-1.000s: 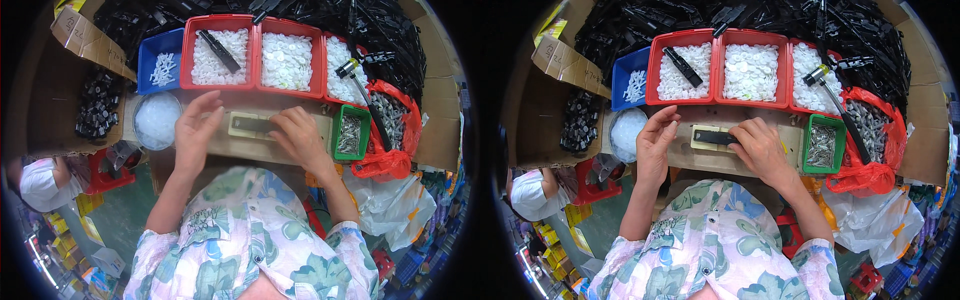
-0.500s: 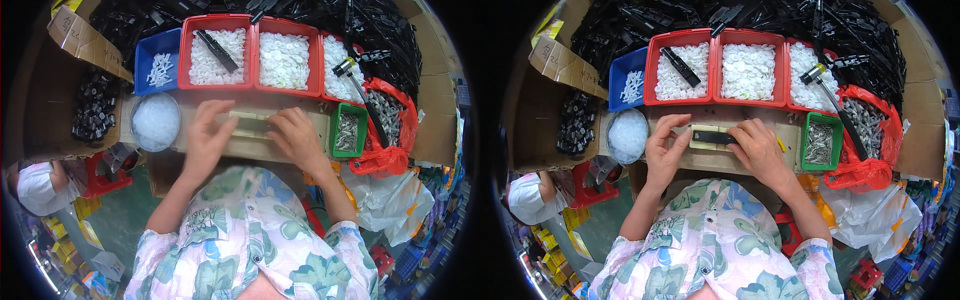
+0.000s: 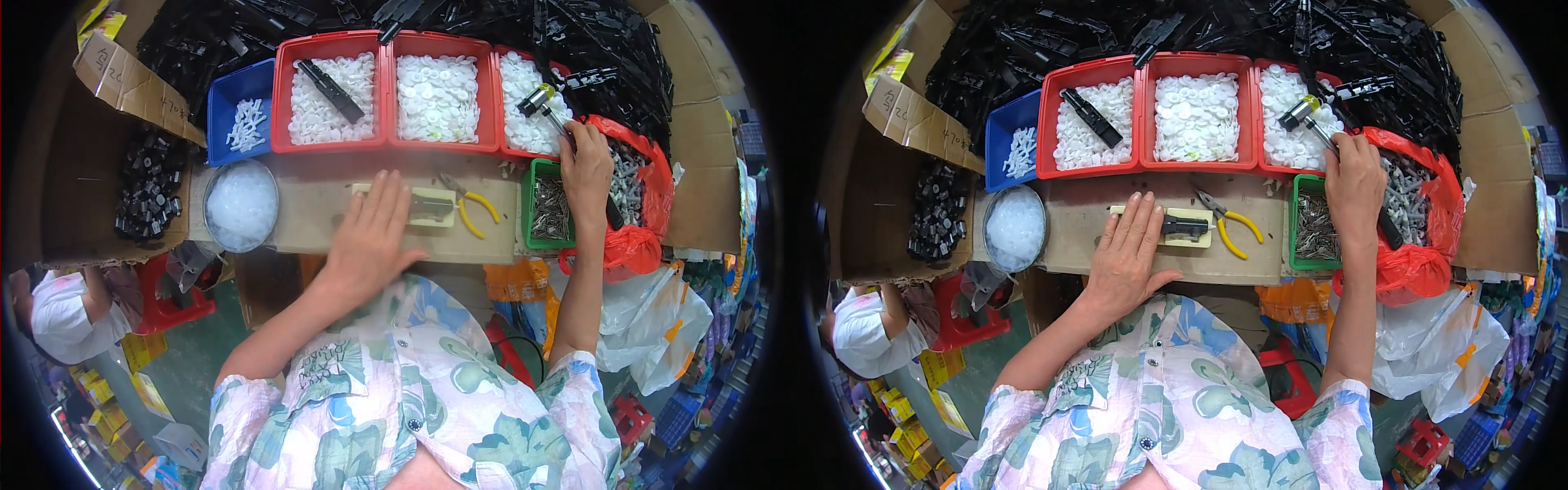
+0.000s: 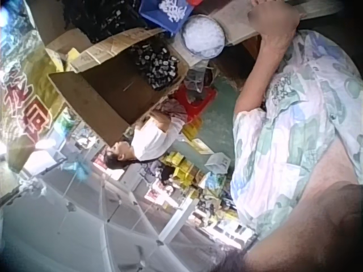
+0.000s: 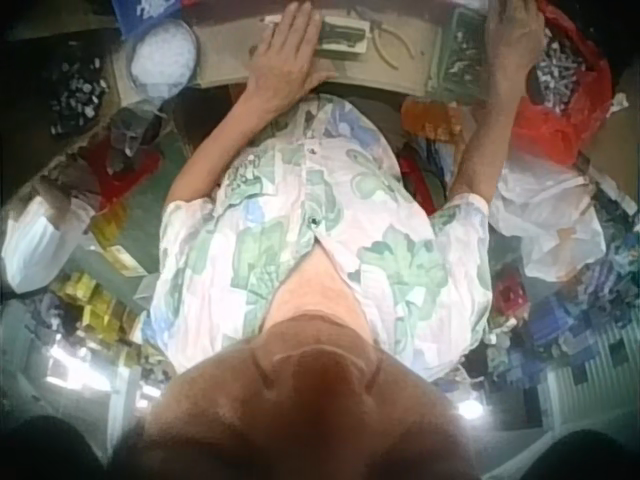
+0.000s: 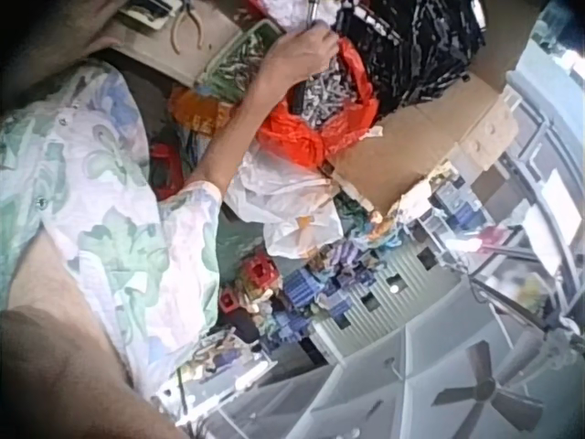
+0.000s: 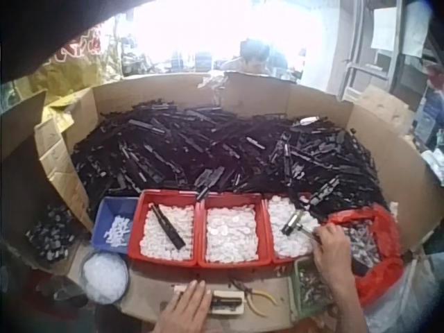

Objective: The person assembles small white plastic components with metal pins using a handheld yellow press tool. They repeatedly pick up a plastic piece and a pin, place them into the press, and squeeze the tool to secure the parts together. The finished components are placed into a blue bin, while raw materials are stored in red and green bins on the table.

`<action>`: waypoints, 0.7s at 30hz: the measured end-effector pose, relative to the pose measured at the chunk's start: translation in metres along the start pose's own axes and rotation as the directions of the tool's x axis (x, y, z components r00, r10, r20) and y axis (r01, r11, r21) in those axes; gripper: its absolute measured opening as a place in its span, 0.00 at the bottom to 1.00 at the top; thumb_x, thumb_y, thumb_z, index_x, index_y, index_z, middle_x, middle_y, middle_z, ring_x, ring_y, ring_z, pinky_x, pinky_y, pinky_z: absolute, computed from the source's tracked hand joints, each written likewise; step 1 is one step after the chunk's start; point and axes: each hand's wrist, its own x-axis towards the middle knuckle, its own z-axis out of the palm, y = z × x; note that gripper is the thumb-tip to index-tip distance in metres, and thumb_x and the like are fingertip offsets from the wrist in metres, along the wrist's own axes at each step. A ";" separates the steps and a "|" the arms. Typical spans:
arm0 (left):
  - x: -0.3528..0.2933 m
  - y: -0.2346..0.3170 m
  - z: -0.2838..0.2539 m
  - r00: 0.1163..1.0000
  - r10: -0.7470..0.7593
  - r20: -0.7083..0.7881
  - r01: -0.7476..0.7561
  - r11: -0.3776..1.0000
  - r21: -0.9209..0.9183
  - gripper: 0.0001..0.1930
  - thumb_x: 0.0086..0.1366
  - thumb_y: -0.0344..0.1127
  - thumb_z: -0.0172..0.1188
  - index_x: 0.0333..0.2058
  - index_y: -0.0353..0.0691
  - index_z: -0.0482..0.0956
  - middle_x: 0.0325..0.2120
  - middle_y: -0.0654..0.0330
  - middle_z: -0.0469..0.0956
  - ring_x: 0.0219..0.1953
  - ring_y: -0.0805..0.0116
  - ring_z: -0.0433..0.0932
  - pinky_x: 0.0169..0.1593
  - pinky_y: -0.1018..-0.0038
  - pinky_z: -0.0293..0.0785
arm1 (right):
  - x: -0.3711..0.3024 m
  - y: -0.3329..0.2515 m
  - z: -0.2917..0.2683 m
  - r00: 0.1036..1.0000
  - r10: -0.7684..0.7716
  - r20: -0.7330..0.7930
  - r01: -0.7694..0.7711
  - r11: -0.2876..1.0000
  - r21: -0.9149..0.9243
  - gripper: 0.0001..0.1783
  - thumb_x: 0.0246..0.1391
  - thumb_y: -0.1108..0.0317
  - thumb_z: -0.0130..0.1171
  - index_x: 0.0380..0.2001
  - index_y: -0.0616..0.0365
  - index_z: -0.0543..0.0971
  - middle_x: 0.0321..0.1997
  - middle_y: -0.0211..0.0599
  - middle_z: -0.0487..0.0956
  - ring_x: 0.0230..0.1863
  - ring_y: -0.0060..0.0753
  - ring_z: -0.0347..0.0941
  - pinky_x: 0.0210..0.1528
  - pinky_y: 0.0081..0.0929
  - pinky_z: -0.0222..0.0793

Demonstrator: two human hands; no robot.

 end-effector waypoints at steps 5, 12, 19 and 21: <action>0.000 -0.005 0.010 0.996 0.070 -0.059 -0.062 0.989 0.131 0.52 0.53 0.60 0.66 0.66 0.26 0.61 0.68 0.39 0.59 0.72 0.44 0.56 0.71 0.53 0.52 | -0.001 0.000 0.001 0.999 -0.047 -0.028 0.047 0.999 0.016 0.08 0.61 0.71 0.57 0.41 0.63 0.77 0.37 0.49 0.78 0.39 0.55 0.76 0.41 0.48 0.70; -0.002 -0.009 0.017 0.986 0.123 -0.110 -0.096 0.970 0.224 0.52 0.51 0.63 0.65 0.65 0.25 0.64 0.66 0.37 0.63 0.70 0.41 0.60 0.69 0.53 0.57 | -0.054 -0.078 -0.045 0.967 -0.142 0.211 0.014 0.859 0.512 0.09 0.64 0.72 0.55 0.45 0.64 0.75 0.37 0.55 0.78 0.36 0.62 0.76 0.37 0.50 0.70; -0.001 -0.012 0.018 0.979 0.159 -0.124 -0.126 0.962 0.242 0.53 0.50 0.63 0.67 0.64 0.25 0.64 0.64 0.37 0.64 0.69 0.40 0.62 0.68 0.53 0.59 | -0.073 -0.104 -0.046 0.930 -0.268 0.253 0.098 0.841 0.532 0.11 0.62 0.71 0.57 0.46 0.62 0.74 0.37 0.52 0.79 0.35 0.58 0.77 0.33 0.49 0.70; -0.001 -0.013 0.019 0.979 0.151 -0.135 -0.114 0.962 0.249 0.53 0.49 0.63 0.66 0.64 0.25 0.64 0.64 0.37 0.65 0.69 0.40 0.62 0.68 0.53 0.59 | -0.070 -0.109 -0.063 0.962 -0.230 0.148 0.111 0.822 0.558 0.11 0.62 0.70 0.57 0.46 0.61 0.74 0.36 0.52 0.79 0.34 0.57 0.78 0.32 0.47 0.70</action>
